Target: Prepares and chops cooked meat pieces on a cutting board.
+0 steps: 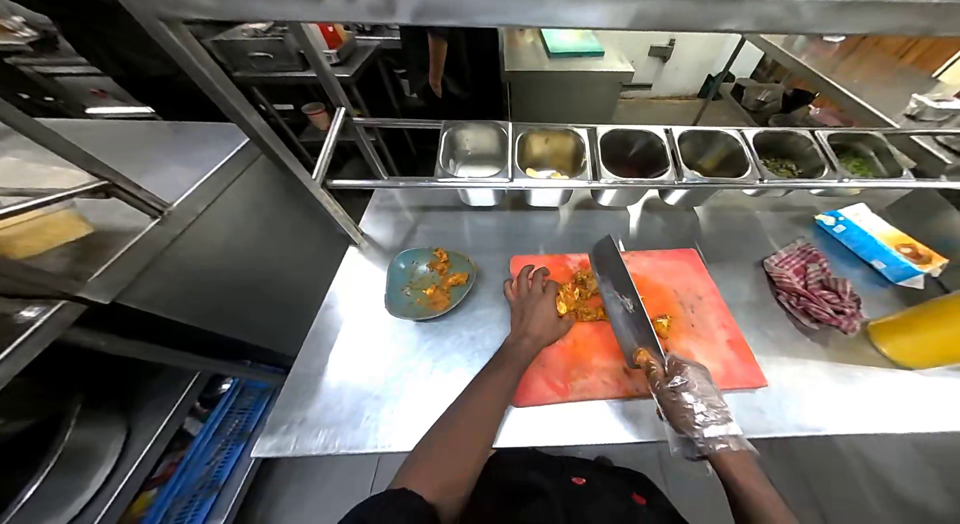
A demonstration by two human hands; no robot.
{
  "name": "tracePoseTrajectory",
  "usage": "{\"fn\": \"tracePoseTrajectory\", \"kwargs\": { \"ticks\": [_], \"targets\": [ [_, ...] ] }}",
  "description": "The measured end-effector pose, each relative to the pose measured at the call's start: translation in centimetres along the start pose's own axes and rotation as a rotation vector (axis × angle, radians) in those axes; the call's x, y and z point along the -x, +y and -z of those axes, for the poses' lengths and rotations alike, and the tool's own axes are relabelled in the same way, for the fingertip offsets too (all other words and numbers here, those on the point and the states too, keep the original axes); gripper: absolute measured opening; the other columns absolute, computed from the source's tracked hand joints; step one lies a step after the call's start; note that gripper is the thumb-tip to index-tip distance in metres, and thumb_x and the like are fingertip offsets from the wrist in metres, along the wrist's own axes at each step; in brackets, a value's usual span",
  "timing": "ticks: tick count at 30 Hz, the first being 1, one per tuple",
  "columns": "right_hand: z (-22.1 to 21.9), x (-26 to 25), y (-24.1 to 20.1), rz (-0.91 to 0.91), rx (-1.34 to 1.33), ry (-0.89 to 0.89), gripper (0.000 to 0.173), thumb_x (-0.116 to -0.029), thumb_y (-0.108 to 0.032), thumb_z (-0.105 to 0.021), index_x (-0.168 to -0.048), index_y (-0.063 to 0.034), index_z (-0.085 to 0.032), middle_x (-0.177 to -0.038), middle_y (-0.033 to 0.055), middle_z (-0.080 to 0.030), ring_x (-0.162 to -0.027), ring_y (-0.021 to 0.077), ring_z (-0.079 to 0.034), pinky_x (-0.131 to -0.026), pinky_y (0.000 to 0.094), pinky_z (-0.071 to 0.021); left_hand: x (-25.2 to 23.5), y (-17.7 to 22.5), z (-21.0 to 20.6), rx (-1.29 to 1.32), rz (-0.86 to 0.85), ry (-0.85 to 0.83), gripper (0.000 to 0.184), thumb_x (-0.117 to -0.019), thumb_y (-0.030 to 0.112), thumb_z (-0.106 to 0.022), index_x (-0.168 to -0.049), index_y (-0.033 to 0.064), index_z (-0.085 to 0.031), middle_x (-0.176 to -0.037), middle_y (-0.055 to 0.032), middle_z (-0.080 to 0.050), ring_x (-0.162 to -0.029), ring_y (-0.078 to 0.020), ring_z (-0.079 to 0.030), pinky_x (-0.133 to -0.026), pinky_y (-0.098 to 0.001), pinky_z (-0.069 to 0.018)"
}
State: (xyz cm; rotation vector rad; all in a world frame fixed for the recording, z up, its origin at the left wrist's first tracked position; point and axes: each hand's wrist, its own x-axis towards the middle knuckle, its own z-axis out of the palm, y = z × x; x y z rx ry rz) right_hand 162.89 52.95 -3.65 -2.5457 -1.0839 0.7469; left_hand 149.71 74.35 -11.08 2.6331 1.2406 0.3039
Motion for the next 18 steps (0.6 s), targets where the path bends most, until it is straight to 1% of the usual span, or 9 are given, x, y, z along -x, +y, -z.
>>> {"fn": "tracePoseTrajectory", "kwargs": {
  "ticks": [4, 7, 10, 12, 13, 14, 16, 17, 18],
  "targets": [
    [-0.7, -0.4, -1.4, -0.003, 0.101, -0.089, 0.046, -0.1067, -0.044, -0.048, -0.113, -0.0043, -0.07, -0.11, 0.0183, -0.071, -0.109, 0.0338, -0.068, -0.097, 0.0532, -0.0514, 0.8, -1.9, 1.2, 0.147, 0.043, -0.099, 0.097, -0.07, 0.057, -0.084, -0.152, 0.0183, -0.047, -0.162, -0.0095, -0.035, -0.151, -0.0365, -0.027, -0.116, -0.0687, -0.02],
    [-0.2, -1.1, -3.8, 0.064, 0.244, -0.077, 0.041, -0.1071, -0.039, -0.046, -0.115, -0.0066, -0.069, -0.11, 0.0179, -0.072, -0.109, 0.0354, -0.068, -0.094, 0.0552, -0.052, 2.9, -4.5, 2.1, 0.289, 0.178, 0.013, 0.095, -0.0719, 0.048, -0.085, -0.153, 0.0202, -0.045, -0.161, -0.0106, -0.038, -0.146, -0.0375, -0.035, -0.112, -0.0687, -0.0282],
    [1.0, -0.5, -6.0, 0.279, 0.22, 0.309, 0.038, -0.1061, -0.037, -0.05, -0.111, -0.0047, -0.071, -0.094, 0.0183, -0.073, -0.087, 0.0383, -0.072, -0.075, 0.0575, -0.057, 6.4, -7.2, 2.1, 0.41, 0.253, 0.227, 0.083, -0.0747, 0.042, -0.082, -0.147, 0.0138, -0.052, -0.155, -0.0146, -0.045, -0.139, -0.0422, -0.044, -0.102, -0.0725, -0.0353],
    [0.6, -1.4, -7.4, 0.472, 0.139, 0.704, 0.041, -0.1034, -0.034, -0.049, -0.098, -0.0002, -0.071, -0.078, 0.0174, -0.07, -0.066, 0.0367, -0.07, -0.056, 0.0535, -0.0557, 8.6, -8.2, 2.1, 0.454, 0.302, 0.303, 0.081, -0.0754, 0.044, -0.08, -0.145, 0.0109, -0.054, -0.154, -0.016, -0.046, -0.139, -0.043, -0.043, -0.102, -0.0727, -0.0357],
    [0.1, -2.2, -8.2, 0.499, 0.112, 0.778, 0.042, -0.1036, -0.035, -0.048, -0.097, -0.0001, -0.071, -0.076, 0.0169, -0.069, -0.064, 0.0359, -0.069, -0.053, 0.052, -0.0549, 9.6, -8.6, 1.9, 0.472, 0.327, 0.322, 0.081, -0.0759, 0.047, -0.079, -0.145, 0.0105, -0.054, -0.155, -0.0162, -0.045, -0.141, -0.0427, -0.041, -0.104, -0.0726, -0.0343],
    [-0.7, -2.9, -8.7, 0.489, 0.126, 0.739, 0.04, -0.1033, -0.033, -0.049, -0.1, -0.0001, -0.071, -0.08, 0.0176, -0.071, -0.067, 0.0364, -0.07, -0.055, 0.0525, -0.0561, 10.5, -8.8, 1.7, 0.49, 0.345, 0.343, 0.081, -0.0761, 0.048, -0.079, -0.144, 0.0103, -0.055, -0.155, -0.0165, -0.044, -0.142, -0.0424, -0.04, -0.106, -0.0726, -0.0331],
    [-2.1, -4.3, -9.8, 0.28, 0.257, 0.283, 0.035, -0.1062, -0.032, -0.049, -0.114, -0.0039, -0.069, -0.101, 0.0196, -0.072, -0.09, 0.0389, -0.071, -0.076, 0.0573, -0.0569, 11.5, -9.0, 1.2, 0.501, 0.361, 0.399, 0.079, -0.0748, 0.047, -0.08, -0.141, 0.0097, -0.058, -0.154, -0.0171, -0.047, -0.14, -0.0434, -0.043, -0.104, -0.0729, -0.0349],
    [-2.8, -5.6, -10.1, 0.178, 0.332, 0.038, 0.032, -0.1052, -0.03, -0.049, -0.117, -0.0055, -0.067, -0.109, 0.0196, -0.07, -0.1, 0.039, -0.069, -0.083, 0.0583, -0.0552, 12.0, -9.0, 1.1, 0.5, 0.368, 0.411, 0.079, -0.0746, 0.047, -0.081, -0.141, 0.0093, -0.059, -0.154, -0.0175, -0.046, -0.139, -0.0444, -0.043, -0.102, -0.0725, -0.0358],
    [-3.5, -6.6, -10.3, 0.124, 0.388, -0.11, 0.031, -0.1044, -0.029, -0.05, -0.118, -0.0065, -0.067, -0.113, 0.0193, -0.07, -0.105, 0.0385, -0.068, -0.085, 0.059, -0.0546, 12.4, -9.1, 1.0, 0.498, 0.374, 0.415, 0.08, -0.0743, 0.048, -0.08, -0.141, 0.0088, -0.058, -0.154, -0.0181, -0.046, -0.138, -0.0451, -0.043, -0.102, -0.0722, -0.0364]
  ]
}}
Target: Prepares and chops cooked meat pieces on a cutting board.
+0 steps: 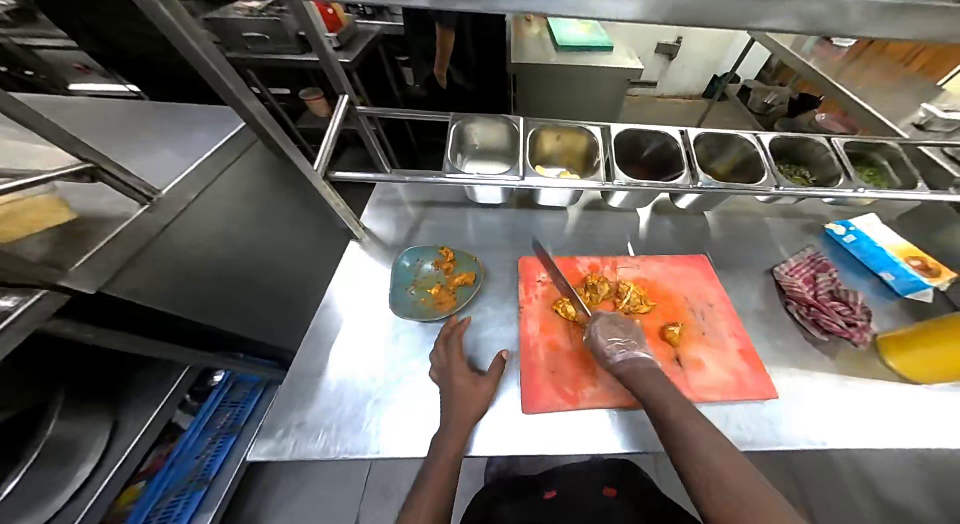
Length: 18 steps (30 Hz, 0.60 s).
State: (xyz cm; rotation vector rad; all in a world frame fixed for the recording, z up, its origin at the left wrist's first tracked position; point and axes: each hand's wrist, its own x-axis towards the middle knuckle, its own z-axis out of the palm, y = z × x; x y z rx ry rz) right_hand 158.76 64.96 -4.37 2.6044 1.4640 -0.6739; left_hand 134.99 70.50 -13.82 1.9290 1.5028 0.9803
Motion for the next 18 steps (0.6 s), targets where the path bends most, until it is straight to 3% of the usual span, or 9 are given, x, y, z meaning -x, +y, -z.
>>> {"fn": "tracePoseTrajectory", "kwargs": {
  "ticks": [5, 9, 13, 16, 18],
  "targets": [
    [0.5, -0.6, -0.2, -0.008, 0.063, -0.089, 0.028, -0.1017, -0.029, -0.053, -0.108, -0.0075, -0.069, -0.108, 0.0172, -0.071, -0.102, 0.0368, -0.069, -0.08, 0.0586, -0.0555, 0.3, -0.6, 0.3, 0.01, -0.019, -0.015, 0.077, -0.077, 0.05, -0.078, -0.139, 0.0084, -0.06, -0.153, -0.0171, -0.048, -0.138, -0.0452, -0.044, -0.104, -0.0712, -0.0353],
    [1.1, 2.6, 2.0, 0.008, 0.155, -0.185, 0.033, -0.1035, -0.029, -0.049, -0.117, -0.0035, -0.067, -0.117, 0.0212, -0.068, -0.112, 0.0397, -0.066, -0.089, 0.0601, -0.0534, -0.6, 0.7, -1.0, 0.07, -0.062, -0.104, 0.069, -0.0819, 0.039, -0.079, -0.141, 0.0083, -0.058, -0.146, -0.0126, -0.056, -0.136, -0.0378, -0.048, -0.11, -0.0612, -0.0398],
    [1.2, 9.2, 7.4, -0.095, 0.244, -0.335, 0.04, -0.1056, -0.033, -0.046, -0.12, -0.0009, -0.065, -0.119, 0.0255, -0.067, -0.113, 0.0445, -0.065, -0.089, 0.0645, -0.0519, -2.8, 3.5, -3.4, 0.145, -0.156, -0.255, 0.065, -0.0833, 0.019, -0.073, -0.145, 0.0106, -0.053, -0.142, -0.0081, -0.059, -0.135, -0.0283, -0.051, -0.111, -0.0509, -0.0443],
    [0.9, 12.7, 13.0, -0.112, 0.125, -0.336, 0.042, -0.1041, -0.041, -0.05, -0.115, -0.0061, -0.07, -0.114, 0.0224, -0.071, -0.111, 0.0422, -0.067, -0.093, 0.0631, -0.0513, -5.5, 5.1, -6.0, 0.095, -0.248, -0.442, 0.078, -0.0799, 0.011, -0.073, -0.152, 0.0131, -0.045, -0.144, -0.0069, -0.058, -0.138, -0.0306, -0.049, -0.111, -0.0562, -0.0434],
    [-0.2, 14.4, 16.1, -0.103, -0.016, -0.299, 0.044, -0.1035, -0.044, -0.051, -0.11, -0.0056, -0.072, -0.105, 0.021, -0.072, -0.103, 0.0402, -0.069, -0.09, 0.0617, -0.0522, -7.1, 6.2, -7.5, 0.022, -0.303, -0.597, 0.088, -0.0787, 0.012, -0.076, -0.157, 0.0155, -0.037, -0.147, -0.0031, -0.056, -0.143, -0.0296, -0.043, -0.114, -0.0597, -0.037]
  ]
}}
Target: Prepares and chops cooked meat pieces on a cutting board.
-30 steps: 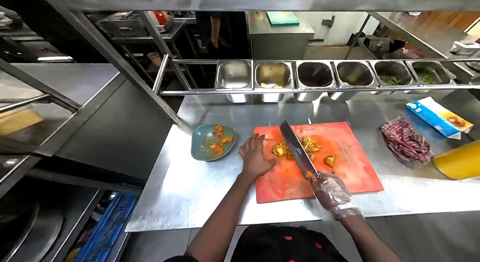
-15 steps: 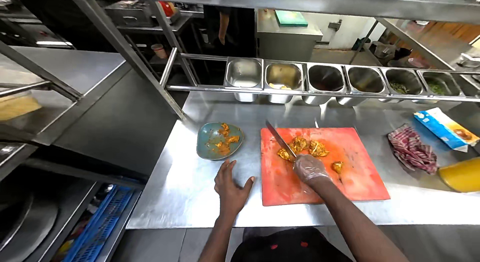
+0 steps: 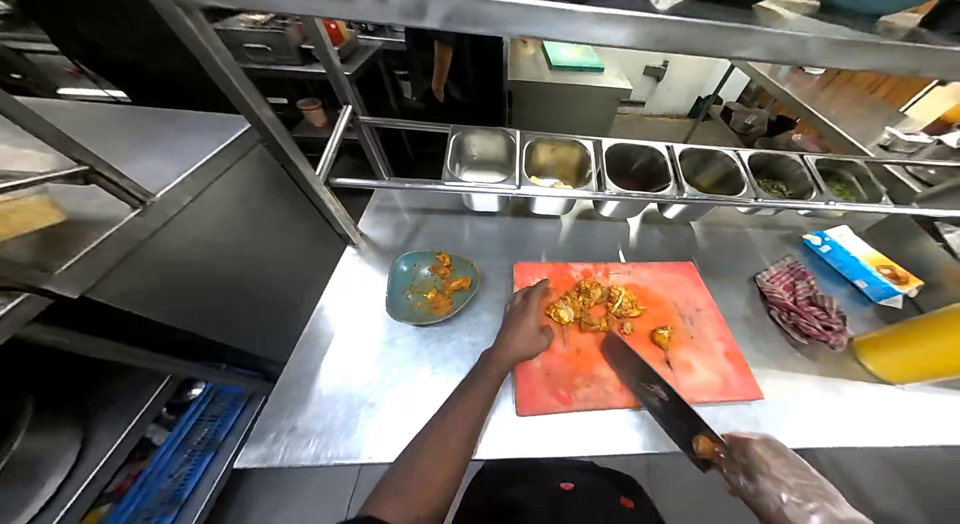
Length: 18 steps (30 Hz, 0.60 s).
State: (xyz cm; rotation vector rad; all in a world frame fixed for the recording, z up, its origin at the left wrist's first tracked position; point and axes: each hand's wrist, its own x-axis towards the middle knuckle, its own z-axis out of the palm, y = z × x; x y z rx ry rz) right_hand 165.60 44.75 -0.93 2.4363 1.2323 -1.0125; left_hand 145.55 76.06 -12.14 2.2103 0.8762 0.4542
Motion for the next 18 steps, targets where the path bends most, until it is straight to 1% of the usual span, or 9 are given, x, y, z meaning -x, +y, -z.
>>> {"fn": "tracePoseTrajectory", "kwargs": {
  "ticks": [3, 5, 8, 10, 12, 14, 16, 17, 18],
  "targets": [
    [-2.1, 1.0, 1.5, -0.01, -0.207, 0.108, 0.053, -0.1058, -0.048, -0.046, -0.107, -0.0015, -0.071, -0.098, 0.0216, -0.073, -0.093, 0.0394, -0.071, -0.088, 0.0608, -0.0539, -2.1, 0.1, -0.6, -0.108, -0.022, -0.142, 0.092, -0.0789, 0.02, -0.078, -0.159, 0.0171, -0.032, -0.142, 0.0012, -0.06, -0.142, -0.0243, -0.044, -0.118, -0.061, -0.0266],
    [-3.2, 1.1, 1.2, -0.051, -0.333, 0.181, 0.056, -0.1056, -0.051, -0.045, -0.104, -0.0012, -0.071, -0.092, 0.0198, -0.073, -0.085, 0.0371, -0.072, -0.082, 0.0593, -0.0555, -2.4, 0.0, -0.8, -0.149, -0.011, -0.142, 0.09, -0.078, 0.025, -0.078, -0.157, 0.0171, -0.036, -0.134, 0.0017, -0.064, -0.136, -0.0227, -0.049, -0.118, -0.0612, -0.0253],
    [-4.1, 0.8, -0.2, -0.085, -0.484, 0.232, 0.056, -0.1044, -0.053, -0.045, -0.1, -0.0047, -0.072, -0.081, 0.0146, -0.071, -0.069, 0.0313, -0.069, -0.071, 0.0554, -0.0573, -1.6, 0.0, -0.7, -0.239, -0.021, -0.069, 0.08, -0.0795, 0.037, -0.077, -0.15, 0.0166, -0.046, -0.12, 0.0029, -0.07, -0.127, -0.0214, -0.055, -0.117, -0.0602, -0.0259],
    [-3.8, 0.1, -2.0, -0.09, -0.476, 0.246, 0.051, -0.1046, -0.05, -0.047, -0.101, -0.006, -0.072, -0.083, 0.0139, -0.072, -0.07, 0.0302, -0.07, -0.071, 0.0538, -0.058, -0.8, 0.4, -0.8, -0.329, -0.032, -0.015, 0.076, -0.0809, 0.047, -0.074, -0.147, 0.0163, -0.051, -0.109, 0.0027, -0.072, -0.12, -0.0222, -0.059, -0.116, -0.0611, -0.0255],
    [-2.9, -0.7, -4.0, -0.072, -0.398, 0.245, 0.046, -0.1052, -0.047, -0.048, -0.106, -0.007, -0.071, -0.091, 0.0142, -0.072, -0.079, 0.0303, -0.072, -0.077, 0.0531, -0.0582, 0.2, 0.8, -1.0, -0.384, -0.022, 0.044, 0.078, -0.0814, 0.056, -0.07, -0.145, 0.0152, -0.053, -0.101, 0.0021, -0.073, -0.114, -0.0231, -0.062, -0.114, -0.0616, -0.027],
    [-1.7, -1.5, -6.7, -0.047, -0.297, 0.266, 0.047, -0.106, -0.046, -0.047, -0.11, -0.0058, -0.071, -0.101, 0.0173, -0.073, -0.096, 0.0341, -0.071, -0.088, 0.0553, -0.055, 1.2, 0.8, -0.8, -0.371, 0.002, 0.077, 0.082, -0.0814, 0.06, -0.069, -0.147, 0.0143, -0.052, -0.108, 0.0001, -0.073, -0.118, -0.0251, -0.061, -0.114, -0.0637, -0.0266],
    [-0.4, -2.0, -8.9, -0.024, -0.196, 0.296, 0.048, -0.1064, -0.047, -0.045, -0.114, -0.0066, -0.071, -0.106, 0.019, -0.072, -0.105, 0.037, -0.069, -0.093, 0.057, -0.0526, 2.5, 0.5, -0.3, -0.298, 0.017, 0.135, 0.082, -0.0816, 0.056, -0.07, -0.148, 0.0126, -0.05, -0.121, -0.0036, -0.069, -0.124, -0.0278, -0.057, -0.112, -0.0639, -0.0283],
    [0.1, -2.1, -9.7, 0.007, -0.149, 0.353, 0.046, -0.1065, -0.045, -0.046, -0.111, -0.0066, -0.071, -0.103, 0.0193, -0.072, -0.103, 0.0379, -0.07, -0.089, 0.0579, -0.0531, 3.3, 0.1, -0.1, -0.254, 0.025, 0.182, 0.08, -0.0824, 0.053, -0.07, -0.148, 0.0119, -0.05, -0.126, -0.0054, -0.067, -0.126, -0.0289, -0.056, -0.111, -0.064, -0.0296],
    [0.3, -2.2, -10.3, 0.062, -0.115, 0.468, 0.045, -0.1062, -0.044, -0.046, -0.105, -0.0074, -0.071, -0.095, 0.0177, -0.073, -0.094, 0.0373, -0.071, -0.082, 0.0576, -0.0548, 4.2, -0.2, 0.2, -0.2, 0.038, 0.237, 0.075, -0.0836, 0.048, -0.069, -0.147, 0.011, -0.05, -0.129, -0.0069, -0.066, -0.127, -0.0301, -0.055, -0.109, -0.0647, -0.0311]
  ]
}}
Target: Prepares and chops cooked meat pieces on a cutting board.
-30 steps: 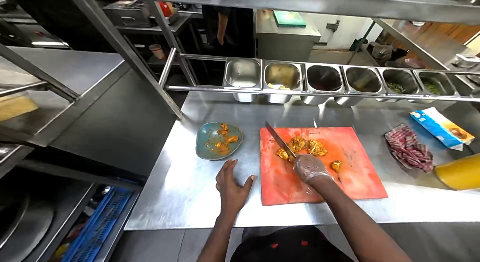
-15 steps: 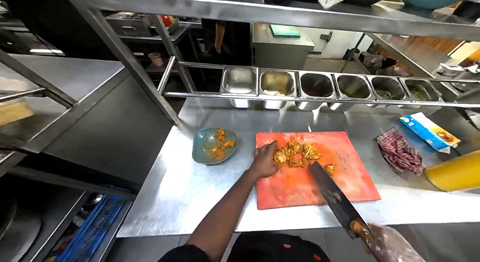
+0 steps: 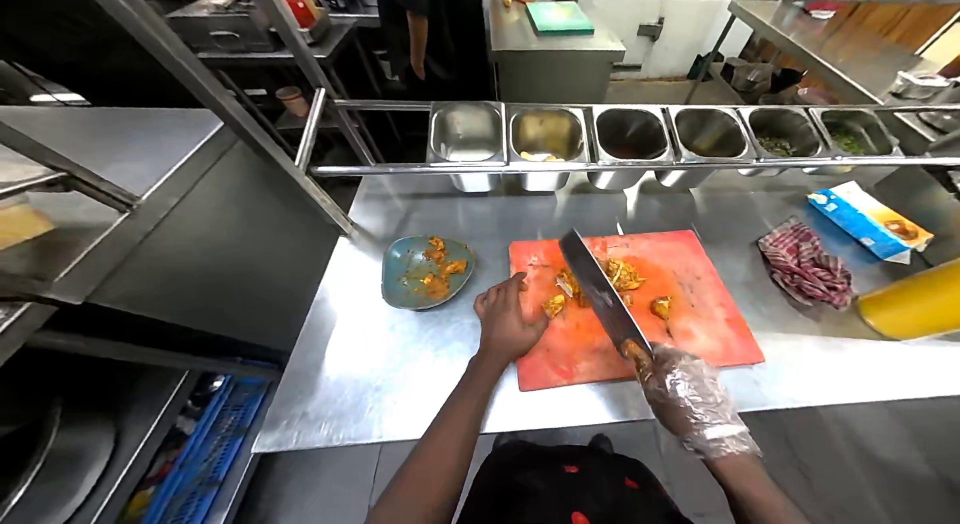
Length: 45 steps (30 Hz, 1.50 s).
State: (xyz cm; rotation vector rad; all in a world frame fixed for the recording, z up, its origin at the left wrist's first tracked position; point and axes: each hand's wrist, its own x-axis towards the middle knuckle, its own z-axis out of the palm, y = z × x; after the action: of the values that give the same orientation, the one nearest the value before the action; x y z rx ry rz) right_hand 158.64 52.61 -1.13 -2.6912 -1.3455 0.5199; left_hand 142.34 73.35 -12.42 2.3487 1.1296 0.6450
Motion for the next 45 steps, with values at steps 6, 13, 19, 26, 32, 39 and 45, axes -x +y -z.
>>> {"fn": "tracePoseTrajectory", "kwargs": {
  "ticks": [6, 13, 19, 26, 32, 39, 45],
  "targets": [
    [-1.2, -3.1, -4.3, 0.269, -0.053, 0.593, 0.037, -0.1019, -0.032, -0.052, -0.096, -0.0013, -0.072, -0.078, 0.0168, -0.07, -0.068, 0.0356, -0.071, -0.057, 0.0532, -0.0568, 4.8, -3.1, 1.6, 0.123, 0.156, 0.219, 0.064, -0.0862, 0.042, -0.062, -0.14, 0.0085, -0.055, -0.128, -0.0096, -0.065, -0.117, -0.0303, -0.059, -0.098, -0.0646, -0.04],
    [-3.2, -8.8, -6.7, 0.061, 0.117, -0.314, 0.029, -0.1024, -0.03, -0.054, -0.109, -0.0061, -0.069, -0.108, 0.0194, -0.07, -0.102, 0.0386, -0.069, -0.079, 0.0595, -0.0549, 6.6, -3.1, 1.1, 0.181, 0.223, 0.237, 0.058, -0.0857, 0.036, -0.066, -0.136, 0.0075, -0.057, -0.124, -0.0086, -0.066, -0.11, -0.0282, -0.062, -0.093, -0.0599, -0.0445],
    [-2.1, -8.5, -3.7, 0.1, 0.049, -0.258, 0.03, -0.1034, -0.034, -0.055, -0.107, -0.0084, -0.071, -0.102, 0.0176, -0.071, -0.097, 0.0371, -0.069, -0.08, 0.0602, -0.055, 3.8, -0.9, -0.3, 0.268, 0.108, 0.066, 0.052, -0.0881, 0.022, -0.072, -0.136, 0.0079, -0.06, -0.124, -0.013, -0.066, -0.105, -0.0291, -0.066, -0.089, -0.0514, -0.0563],
    [-0.4, -5.2, 0.1, -0.076, -0.185, -0.076, 0.04, -0.1067, -0.039, -0.052, -0.101, -0.0038, -0.071, -0.092, 0.0195, -0.071, -0.091, 0.037, -0.07, -0.083, 0.058, -0.054, -1.7, 0.0, -0.8, 0.23, -0.181, -0.332, 0.06, -0.0838, 0.0, -0.065, -0.142, 0.0144, -0.06, -0.143, -0.0044, -0.061, -0.133, -0.0254, -0.055, -0.112, -0.0489, -0.0438],
    [-1.4, -4.0, -0.1, -0.068, -0.134, -0.117, 0.042, -0.1065, -0.043, -0.05, -0.098, -0.0064, -0.069, -0.091, 0.016, -0.07, -0.091, 0.0346, -0.07, -0.082, 0.0555, -0.0545, -0.6, 0.2, -1.3, 0.226, -0.083, -0.268, 0.057, -0.0872, 0.02, -0.077, -0.139, 0.0058, -0.057, -0.124, -0.0125, -0.067, -0.103, -0.0243, -0.068, -0.094, -0.0444, -0.0565],
    [-0.3, -4.0, -4.4, 0.067, -0.03, -0.094, 0.038, -0.1066, -0.039, -0.049, -0.104, -0.0083, -0.07, -0.095, 0.0152, -0.072, -0.095, 0.0351, -0.07, -0.081, 0.0565, -0.0547, 2.5, -1.8, 1.5, 0.342, 0.086, -0.042, 0.064, -0.0816, 0.017, -0.078, -0.141, 0.0098, -0.054, -0.141, -0.0132, -0.053, -0.087, -0.0215, -0.065, -0.067, -0.0406, -0.057],
    [-1.9, -6.4, -7.4, 0.096, 0.062, -0.185, 0.037, -0.1071, -0.037, -0.047, -0.112, -0.0073, -0.068, -0.103, 0.0172, -0.071, -0.098, 0.0368, -0.07, -0.08, 0.0572, -0.0553, 5.4, -3.6, 2.2, 0.323, 0.186, 0.143, 0.056, -0.0821, 0.021, -0.075, -0.134, 0.008, -0.057, -0.129, -0.0121, -0.056, -0.084, -0.0167, -0.062, -0.064, -0.0334, -0.0525]
  ]
}}
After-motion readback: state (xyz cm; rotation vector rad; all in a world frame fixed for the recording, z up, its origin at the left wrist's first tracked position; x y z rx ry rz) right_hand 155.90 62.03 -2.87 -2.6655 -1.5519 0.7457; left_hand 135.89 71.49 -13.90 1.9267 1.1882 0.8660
